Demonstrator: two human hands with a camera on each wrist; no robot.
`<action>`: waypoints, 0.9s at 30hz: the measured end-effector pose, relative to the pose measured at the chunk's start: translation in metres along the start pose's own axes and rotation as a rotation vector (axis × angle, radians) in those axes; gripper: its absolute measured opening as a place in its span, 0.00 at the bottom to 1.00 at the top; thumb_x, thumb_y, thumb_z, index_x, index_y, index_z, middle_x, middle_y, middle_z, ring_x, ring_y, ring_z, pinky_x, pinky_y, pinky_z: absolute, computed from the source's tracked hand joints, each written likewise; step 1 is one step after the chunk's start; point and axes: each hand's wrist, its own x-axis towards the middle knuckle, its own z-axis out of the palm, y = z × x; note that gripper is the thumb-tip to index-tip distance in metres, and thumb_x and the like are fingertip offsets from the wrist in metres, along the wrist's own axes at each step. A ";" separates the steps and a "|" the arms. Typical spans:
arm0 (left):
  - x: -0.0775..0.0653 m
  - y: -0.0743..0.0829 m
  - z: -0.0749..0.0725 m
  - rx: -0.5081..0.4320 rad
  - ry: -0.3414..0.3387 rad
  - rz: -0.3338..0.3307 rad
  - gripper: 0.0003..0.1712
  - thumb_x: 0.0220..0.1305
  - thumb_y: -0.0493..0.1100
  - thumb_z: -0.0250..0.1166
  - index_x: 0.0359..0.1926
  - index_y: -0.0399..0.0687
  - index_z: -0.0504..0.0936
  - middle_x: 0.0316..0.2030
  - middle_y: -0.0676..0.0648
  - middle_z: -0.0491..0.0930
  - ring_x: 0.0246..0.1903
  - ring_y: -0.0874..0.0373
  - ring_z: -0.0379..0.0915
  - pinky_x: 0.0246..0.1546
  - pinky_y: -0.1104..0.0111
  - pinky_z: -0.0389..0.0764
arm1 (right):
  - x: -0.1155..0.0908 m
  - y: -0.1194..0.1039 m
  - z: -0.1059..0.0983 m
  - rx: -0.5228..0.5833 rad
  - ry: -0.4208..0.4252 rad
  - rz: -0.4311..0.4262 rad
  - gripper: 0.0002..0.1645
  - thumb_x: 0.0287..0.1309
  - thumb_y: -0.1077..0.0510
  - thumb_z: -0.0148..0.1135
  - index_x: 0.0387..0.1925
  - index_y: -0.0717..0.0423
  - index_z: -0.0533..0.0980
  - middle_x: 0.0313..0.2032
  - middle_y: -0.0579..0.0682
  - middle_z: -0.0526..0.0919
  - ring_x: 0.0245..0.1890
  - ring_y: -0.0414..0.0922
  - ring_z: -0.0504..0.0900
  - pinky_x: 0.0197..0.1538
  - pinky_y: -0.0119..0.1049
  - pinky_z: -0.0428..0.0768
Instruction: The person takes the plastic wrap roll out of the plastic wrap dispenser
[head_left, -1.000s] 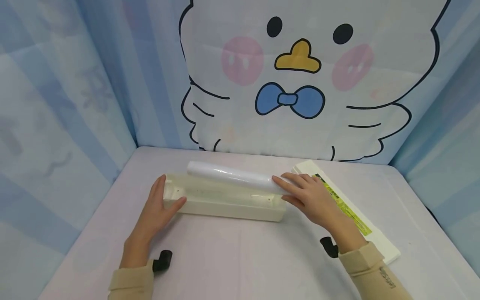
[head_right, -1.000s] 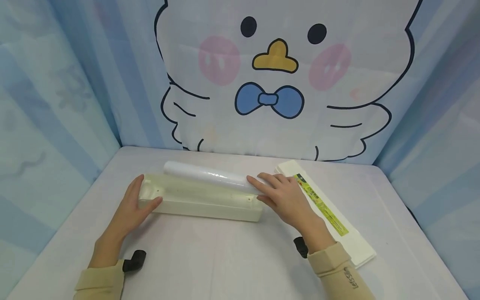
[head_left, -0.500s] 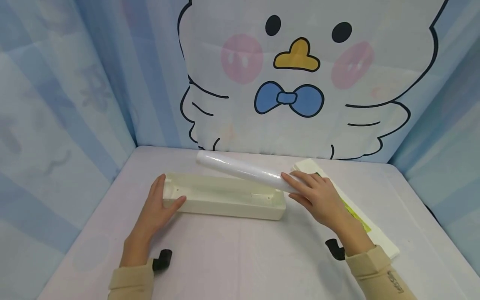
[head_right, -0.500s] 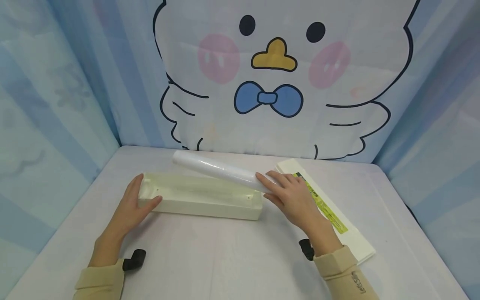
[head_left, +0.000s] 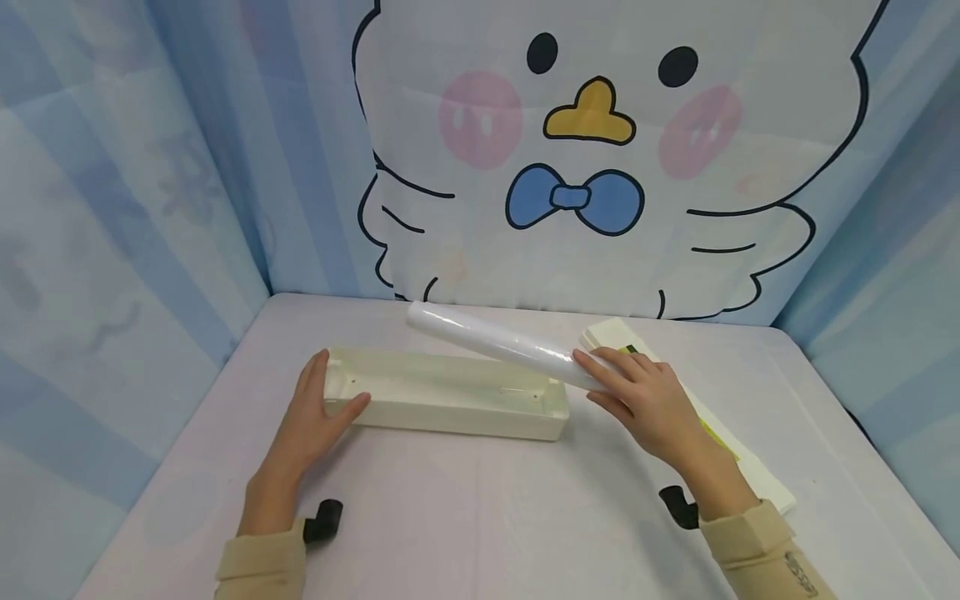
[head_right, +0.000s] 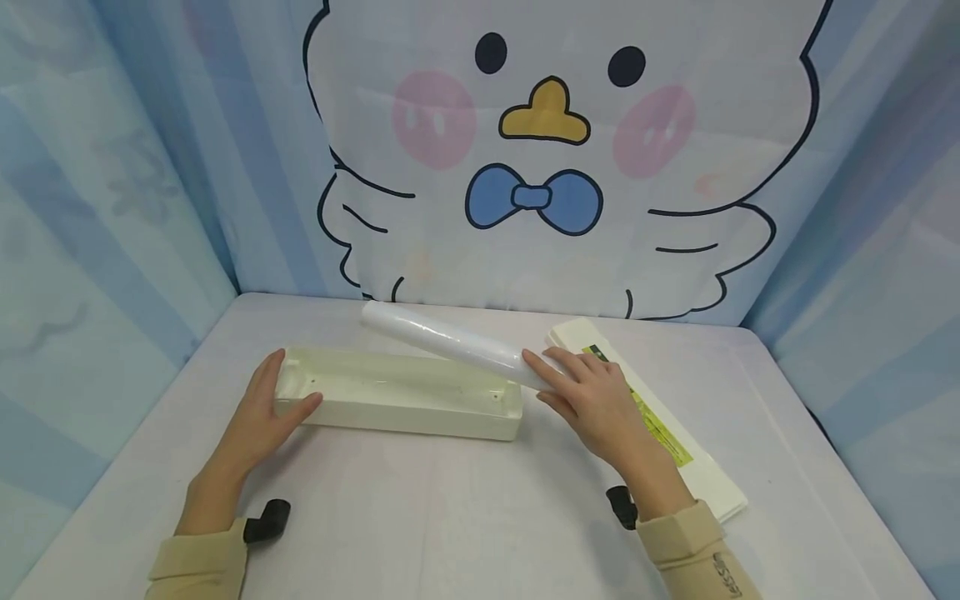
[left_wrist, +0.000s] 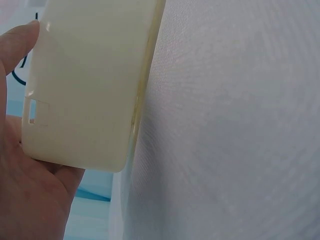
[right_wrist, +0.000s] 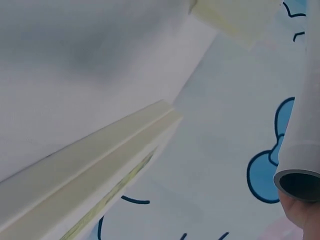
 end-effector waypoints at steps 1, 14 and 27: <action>0.000 0.000 0.000 0.000 -0.001 -0.001 0.57 0.70 0.56 0.63 0.79 0.33 0.37 0.77 0.30 0.38 0.76 0.34 0.35 0.71 0.39 0.46 | -0.001 0.000 0.000 -0.002 -0.003 0.006 0.35 0.62 0.51 0.70 0.70 0.41 0.72 0.58 0.54 0.79 0.48 0.59 0.81 0.39 0.53 0.76; 0.001 0.001 0.002 0.046 -0.001 -0.027 0.58 0.69 0.58 0.64 0.79 0.33 0.37 0.77 0.30 0.39 0.75 0.32 0.37 0.71 0.39 0.47 | -0.018 0.004 -0.005 -0.029 0.010 0.069 0.36 0.60 0.54 0.71 0.70 0.42 0.72 0.59 0.55 0.78 0.49 0.61 0.81 0.42 0.57 0.78; 0.000 0.002 0.003 0.031 0.009 -0.025 0.58 0.69 0.56 0.64 0.78 0.32 0.38 0.77 0.29 0.39 0.75 0.33 0.36 0.71 0.40 0.45 | -0.031 0.011 -0.011 -0.058 0.051 0.100 0.32 0.66 0.49 0.65 0.70 0.44 0.72 0.57 0.55 0.79 0.44 0.61 0.81 0.35 0.57 0.77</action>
